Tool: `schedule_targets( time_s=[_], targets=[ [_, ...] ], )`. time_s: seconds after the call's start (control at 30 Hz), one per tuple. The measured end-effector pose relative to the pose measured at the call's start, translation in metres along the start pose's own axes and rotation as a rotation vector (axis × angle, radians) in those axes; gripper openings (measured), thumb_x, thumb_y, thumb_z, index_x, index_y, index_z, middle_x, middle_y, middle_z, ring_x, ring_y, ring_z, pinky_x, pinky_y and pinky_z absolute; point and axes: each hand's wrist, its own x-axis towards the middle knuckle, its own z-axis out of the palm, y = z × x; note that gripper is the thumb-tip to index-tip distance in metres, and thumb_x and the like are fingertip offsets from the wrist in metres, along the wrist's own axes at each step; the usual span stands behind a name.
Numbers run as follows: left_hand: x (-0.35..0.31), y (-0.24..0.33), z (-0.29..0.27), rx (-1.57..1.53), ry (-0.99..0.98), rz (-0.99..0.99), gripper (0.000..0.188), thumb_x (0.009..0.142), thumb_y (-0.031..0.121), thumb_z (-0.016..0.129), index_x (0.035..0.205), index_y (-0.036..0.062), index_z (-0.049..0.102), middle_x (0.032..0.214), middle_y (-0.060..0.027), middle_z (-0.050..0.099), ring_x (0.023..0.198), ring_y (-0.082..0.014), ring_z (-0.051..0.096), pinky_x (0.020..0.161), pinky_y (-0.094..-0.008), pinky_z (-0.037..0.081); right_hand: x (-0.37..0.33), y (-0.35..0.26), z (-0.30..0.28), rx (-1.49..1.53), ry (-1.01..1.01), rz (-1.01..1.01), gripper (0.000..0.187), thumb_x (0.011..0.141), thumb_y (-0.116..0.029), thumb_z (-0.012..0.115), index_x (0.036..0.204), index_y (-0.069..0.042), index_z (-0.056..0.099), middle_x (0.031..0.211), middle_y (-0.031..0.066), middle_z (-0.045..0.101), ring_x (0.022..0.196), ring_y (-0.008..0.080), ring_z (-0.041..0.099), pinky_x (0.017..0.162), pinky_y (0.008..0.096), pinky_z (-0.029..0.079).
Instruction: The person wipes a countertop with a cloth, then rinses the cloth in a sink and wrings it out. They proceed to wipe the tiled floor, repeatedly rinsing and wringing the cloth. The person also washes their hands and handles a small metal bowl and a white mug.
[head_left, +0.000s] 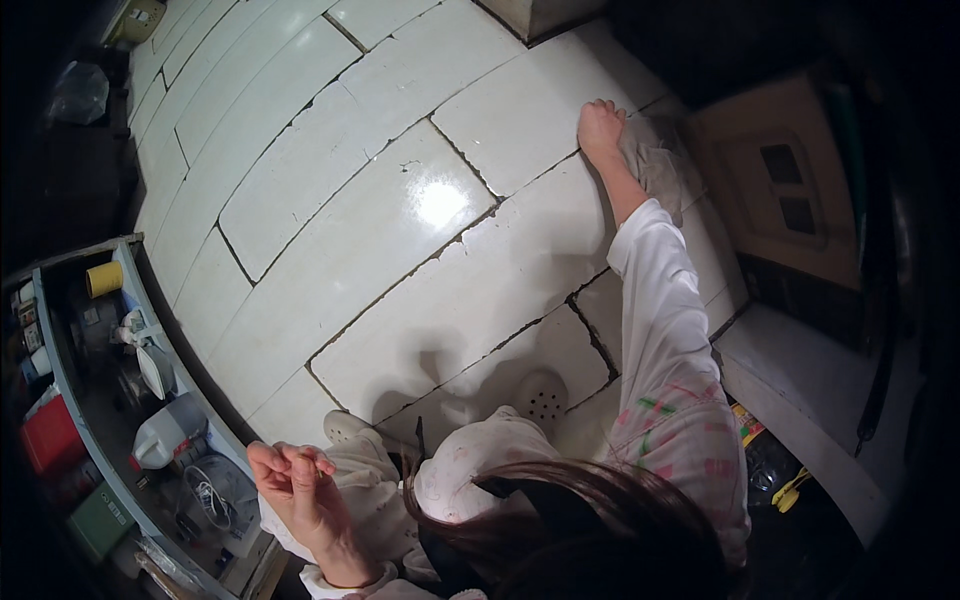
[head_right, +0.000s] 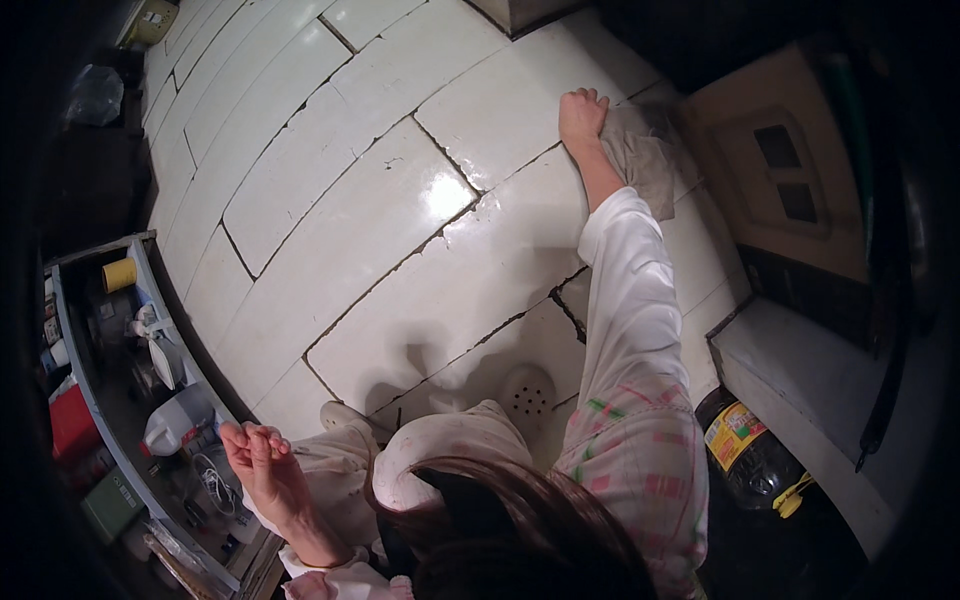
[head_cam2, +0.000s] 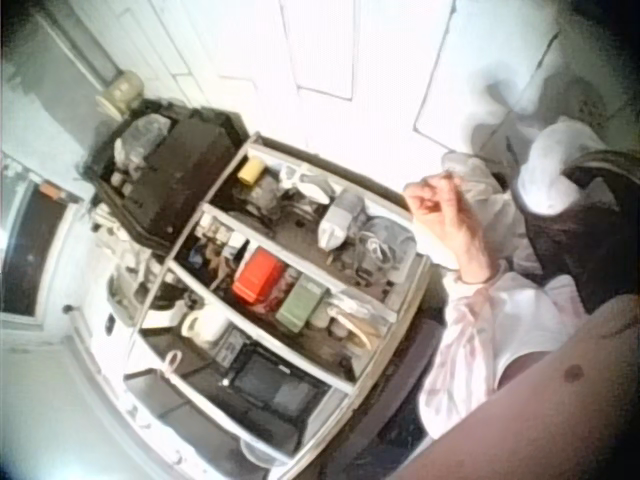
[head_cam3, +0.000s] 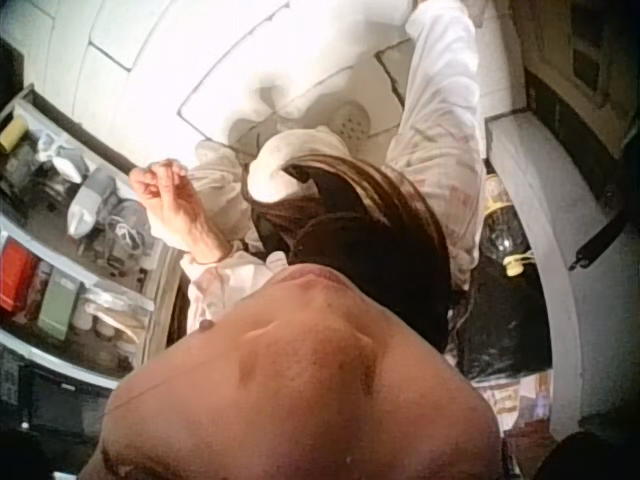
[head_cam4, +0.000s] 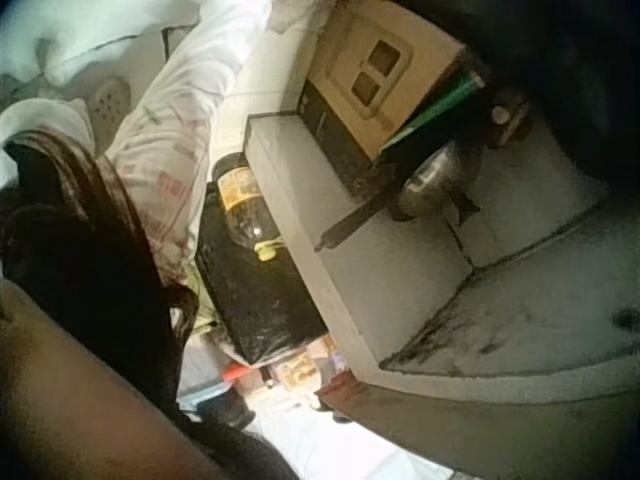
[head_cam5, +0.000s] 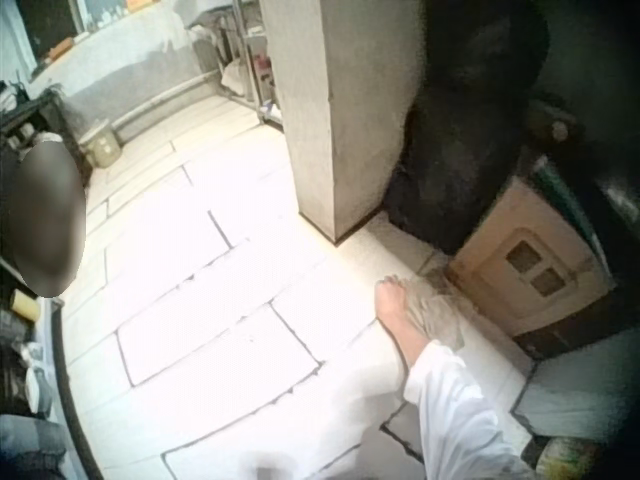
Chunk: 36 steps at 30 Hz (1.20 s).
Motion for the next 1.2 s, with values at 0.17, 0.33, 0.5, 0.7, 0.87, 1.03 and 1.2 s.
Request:
schedule_targets(
  time_s=[0.17, 0.33, 0.5, 0.7, 0.87, 1.03, 1.2],
  targets=[
    [0.003, -0.004, 0.006, -0.006, -0.017, -0.001, 0.026, 0.076, -0.001, 0.059, 0.079, 0.0079, 0.035, 0.064, -0.0036, 0.047, 0.061, -0.0140, 0.048, 0.059, -0.0249, 0.042, -0.019, -0.037, -0.100, 0.463, 0.034, 0.034, 0.009, 0.066, -0.008, 0.057, 0.073, -0.005, 0.063, 0.080, 0.0080, 0.061, 0.081, 0.0225, 0.056, 0.071, 0.0364, 0.042],
    [0.012, -0.022, 0.018, 0.048, 0.055, -0.117, 0.024, 0.077, -0.001, 0.058, 0.078, 0.0081, 0.037, 0.068, -0.0054, 0.052, 0.063, -0.0147, 0.051, 0.061, -0.0259, 0.044, -0.151, -0.114, -0.262, 1.864, -0.255, -0.652, 0.014, 0.062, 0.004, 0.062, 0.073, -0.004, 0.056, 0.079, 0.0034, 0.057, 0.080, 0.0169, 0.054, 0.073, 0.0277, 0.043],
    [0.018, -0.035, 0.029, 0.053, -0.017, -0.187, 0.020, 0.079, 0.001, 0.059, 0.078, 0.0072, 0.040, 0.076, -0.0098, 0.060, 0.066, -0.0150, 0.057, 0.062, -0.0248, 0.047, -0.210, -0.145, -0.307, 1.961, -0.058, -0.642, 0.009, 0.060, -0.002, 0.063, 0.064, -0.007, 0.056, 0.073, 0.0021, 0.057, 0.078, 0.0192, 0.053, 0.071, 0.0301, 0.042],
    [0.020, -0.041, 0.034, 0.072, -0.129, -0.226, 0.017, 0.079, 0.001, 0.059, 0.079, 0.0070, 0.043, 0.075, -0.0094, 0.061, 0.064, -0.0140, 0.056, 0.061, -0.0240, 0.047, -0.203, -0.126, -0.307, 1.883, 0.043, -0.557, 0.009, 0.061, -0.002, 0.063, 0.062, -0.007, 0.055, 0.072, 0.0012, 0.055, 0.074, 0.0187, 0.052, 0.068, 0.0295, 0.041],
    [0.022, -0.046, 0.035, 0.042, -0.128, -0.276, 0.017, 0.079, 0.000, 0.059, 0.080, 0.0072, 0.043, 0.073, -0.0086, 0.060, 0.063, -0.0133, 0.056, 0.060, -0.0226, 0.048, -0.213, -0.126, -0.306, 1.796, 0.073, -0.595, 0.012, 0.059, 0.001, 0.065, 0.067, -0.005, 0.058, 0.076, 0.0020, 0.056, 0.077, 0.0187, 0.053, 0.068, 0.0280, 0.042],
    [0.025, -0.044, 0.033, -0.105, -0.172, -0.481, 0.018, 0.077, -0.002, 0.059, 0.080, 0.0072, 0.043, 0.071, -0.0091, 0.060, 0.063, -0.0145, 0.058, 0.060, -0.0215, 0.048, -0.199, -0.117, -0.302, 1.833, 0.002, -0.732, 0.013, 0.060, -0.002, 0.068, 0.069, -0.005, 0.059, 0.076, 0.0023, 0.056, 0.078, 0.0183, 0.053, 0.068, 0.0276, 0.042],
    [0.025, -0.045, 0.034, -0.167, -0.386, -0.600, 0.025, 0.073, -0.005, 0.061, 0.076, 0.0081, 0.040, 0.069, -0.0109, 0.059, 0.065, -0.0166, 0.059, 0.060, -0.0228, 0.048, -0.192, -0.101, -0.297, 2.100, -0.579, -0.689, 0.014, 0.060, -0.005, 0.072, 0.067, -0.004, 0.060, 0.077, 0.0037, 0.057, 0.079, 0.0145, 0.053, 0.070, 0.0270, 0.042]
  ],
)
